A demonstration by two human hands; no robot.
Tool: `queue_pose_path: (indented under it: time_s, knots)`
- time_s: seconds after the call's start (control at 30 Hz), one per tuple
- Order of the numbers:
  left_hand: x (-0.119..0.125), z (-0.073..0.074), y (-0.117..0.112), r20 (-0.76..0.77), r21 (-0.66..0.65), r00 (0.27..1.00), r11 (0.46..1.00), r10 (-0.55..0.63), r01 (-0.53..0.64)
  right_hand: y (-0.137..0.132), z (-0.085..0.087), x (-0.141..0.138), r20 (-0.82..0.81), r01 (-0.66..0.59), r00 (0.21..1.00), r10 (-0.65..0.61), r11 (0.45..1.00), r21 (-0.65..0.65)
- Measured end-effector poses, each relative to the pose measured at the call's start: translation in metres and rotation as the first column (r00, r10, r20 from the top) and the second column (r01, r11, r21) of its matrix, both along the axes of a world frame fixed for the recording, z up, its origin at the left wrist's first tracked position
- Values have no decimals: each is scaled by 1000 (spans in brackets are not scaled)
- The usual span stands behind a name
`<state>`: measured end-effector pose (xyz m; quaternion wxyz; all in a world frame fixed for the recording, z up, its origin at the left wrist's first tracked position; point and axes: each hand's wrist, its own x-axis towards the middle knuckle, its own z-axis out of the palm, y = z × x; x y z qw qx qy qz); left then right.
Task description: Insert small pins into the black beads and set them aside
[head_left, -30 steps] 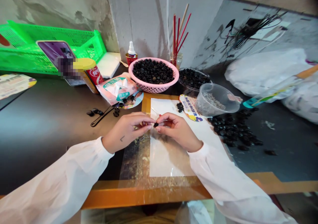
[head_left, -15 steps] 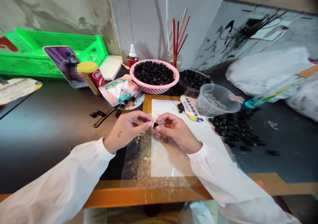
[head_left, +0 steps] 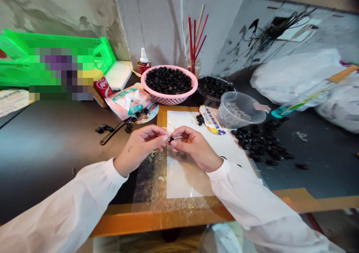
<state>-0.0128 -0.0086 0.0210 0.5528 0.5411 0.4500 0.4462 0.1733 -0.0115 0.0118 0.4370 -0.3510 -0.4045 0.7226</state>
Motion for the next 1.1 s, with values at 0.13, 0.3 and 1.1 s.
queue_pose_path:
  time_s: [0.13, 0.3, 1.1]
  knots:
    - [-1, -2, 1, -39, 19, 999, 1000, -9, 9, 0, 1, 0, -14, 8, 1000, -8, 1000, -3]
    - [0, 4, 0, -94, 70, 996, 997, -10, 17, 0, 0, 1, -12, 11, 1000, -11, 1000, 16]
    - [-55, 8, 25, -681, 727, 170, 628, 712, 278, 2, 1, 4, -8, 128, 991, -132, 978, -164]
